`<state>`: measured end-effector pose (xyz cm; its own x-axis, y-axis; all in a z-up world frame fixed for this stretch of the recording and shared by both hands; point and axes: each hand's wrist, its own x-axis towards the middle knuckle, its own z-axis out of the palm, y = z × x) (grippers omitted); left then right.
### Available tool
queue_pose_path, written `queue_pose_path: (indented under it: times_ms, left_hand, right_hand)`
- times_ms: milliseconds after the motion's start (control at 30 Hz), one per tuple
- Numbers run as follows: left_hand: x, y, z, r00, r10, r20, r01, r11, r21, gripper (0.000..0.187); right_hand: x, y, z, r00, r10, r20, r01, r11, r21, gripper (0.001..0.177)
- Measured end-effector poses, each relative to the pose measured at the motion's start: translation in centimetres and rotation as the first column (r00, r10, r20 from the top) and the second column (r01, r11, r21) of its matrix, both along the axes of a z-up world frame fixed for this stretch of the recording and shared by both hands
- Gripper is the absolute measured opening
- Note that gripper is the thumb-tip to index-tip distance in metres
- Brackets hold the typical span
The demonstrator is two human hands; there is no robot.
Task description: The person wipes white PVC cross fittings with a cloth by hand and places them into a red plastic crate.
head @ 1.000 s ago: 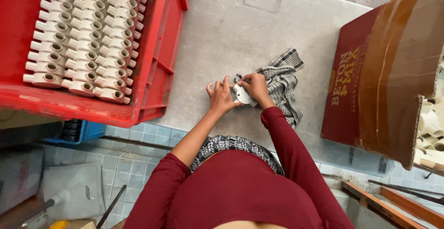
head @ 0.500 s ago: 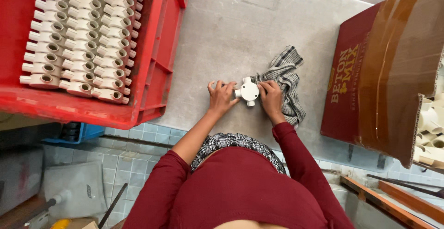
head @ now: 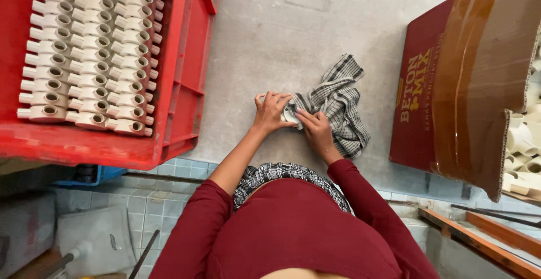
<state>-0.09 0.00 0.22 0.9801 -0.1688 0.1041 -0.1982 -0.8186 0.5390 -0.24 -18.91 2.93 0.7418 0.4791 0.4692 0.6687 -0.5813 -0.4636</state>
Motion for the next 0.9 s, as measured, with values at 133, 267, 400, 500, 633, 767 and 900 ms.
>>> queue_pose_path:
  times_ms: [133,267,400,500,633,767,900]
  left_hand:
    - [0.3,-0.1,-0.1,0.999,0.014,-0.038,-0.015,0.999,-0.032,0.081]
    - [0.1,-0.2,-1.3,0.999,0.047,-0.007,-0.047,0.999,-0.009,0.072]
    - [0.1,0.0,-1.6,0.999,0.039,-0.032,-0.04,0.999,-0.029,0.076]
    - [-0.1,0.3,-0.2,0.998,0.036,-0.054,-0.04,0.997,-0.072,0.078]
    - [-0.2,0.4,-0.7,0.997,0.036,-0.066,-0.042,0.995,-0.091,0.08]
    - [-0.4,0.2,-2.0,0.996,0.064,-0.057,-0.066,0.997,-0.04,0.078]
    - [-0.5,0.5,0.6,0.997,0.032,-0.065,-0.037,0.996,-0.083,0.079]
  right_hand:
    - [1.0,-0.5,0.2,1.0,-0.015,-0.027,0.012,0.993,-0.119,0.027]
    - [2.2,0.4,-2.7,1.0,-0.001,0.028,0.008,0.97,-0.245,0.03]
    - [0.3,-1.5,-1.4,0.977,0.21,0.04,-0.185,0.925,-0.331,0.028]
    - [1.3,-3.7,1.1,0.981,0.179,0.081,-0.139,0.923,-0.36,0.022]
    - [1.5,-2.6,-0.9,0.989,0.07,0.128,-0.022,0.94,-0.34,0.022]
    - [-0.1,0.2,-0.7,0.995,0.086,0.055,-0.072,0.971,-0.227,0.021]
    - [1.7,-1.8,-2.2,0.977,-0.177,-0.121,0.146,0.962,-0.229,0.047]
